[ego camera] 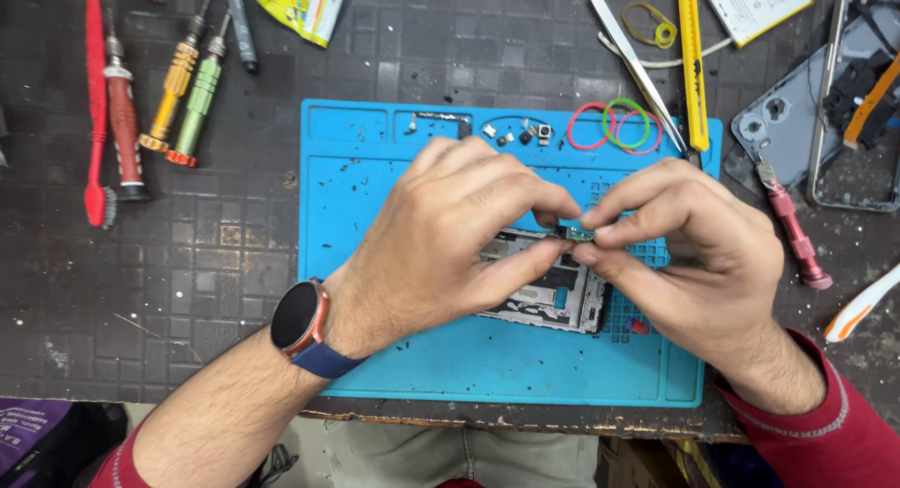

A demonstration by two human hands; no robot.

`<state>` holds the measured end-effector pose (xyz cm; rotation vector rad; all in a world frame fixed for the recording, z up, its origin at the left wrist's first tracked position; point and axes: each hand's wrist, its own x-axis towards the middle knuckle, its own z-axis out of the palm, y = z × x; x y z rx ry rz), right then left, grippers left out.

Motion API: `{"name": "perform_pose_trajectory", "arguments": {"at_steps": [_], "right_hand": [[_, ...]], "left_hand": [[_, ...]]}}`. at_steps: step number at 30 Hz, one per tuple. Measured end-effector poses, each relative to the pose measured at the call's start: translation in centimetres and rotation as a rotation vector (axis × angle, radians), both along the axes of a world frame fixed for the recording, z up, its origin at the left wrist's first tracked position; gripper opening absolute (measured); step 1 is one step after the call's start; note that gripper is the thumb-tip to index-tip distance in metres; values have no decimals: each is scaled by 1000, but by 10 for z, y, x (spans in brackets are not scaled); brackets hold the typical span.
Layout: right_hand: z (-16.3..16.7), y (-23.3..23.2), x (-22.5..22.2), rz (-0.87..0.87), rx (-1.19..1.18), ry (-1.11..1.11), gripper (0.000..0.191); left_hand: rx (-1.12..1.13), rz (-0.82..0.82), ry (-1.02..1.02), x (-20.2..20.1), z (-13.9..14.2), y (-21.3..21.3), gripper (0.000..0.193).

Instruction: The person works on a disassembled smartphone on a blue repair mat, using tweezers to position and remove small internal components from the phone frame. They apply adhesive from a glue tube into the frame, press a component into place, and later fit an orange flex cable and a board into the frame while handling small screws and parts.

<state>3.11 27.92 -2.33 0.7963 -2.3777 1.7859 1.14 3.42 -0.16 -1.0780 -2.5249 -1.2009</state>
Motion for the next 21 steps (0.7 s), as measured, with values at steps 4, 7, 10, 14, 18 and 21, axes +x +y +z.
{"name": "perform_pose_trajectory", "arguments": {"at_steps": [4,7,10,14,18,21], "right_hand": [[4,-1,-2,-40,49,24,26],[5,-1,-2,-48,66,77,28],[6,4,-1,-48,88,145,28],[-1,18,-7,-214,234,206,28],[-10,43,-16,-378,737,357,31],[-17,53,-27,-403,886,453,32]], "left_hand": [[45,-15,-18,2,-1,1,22],[74,-39,-57,3,0,0,24],[215,-76,-152,3,3,-1,19],[485,-64,-513,9,2,4,14],[805,-192,-858,13,-11,7,17],[846,-234,-978,12,-20,7,21]]}}
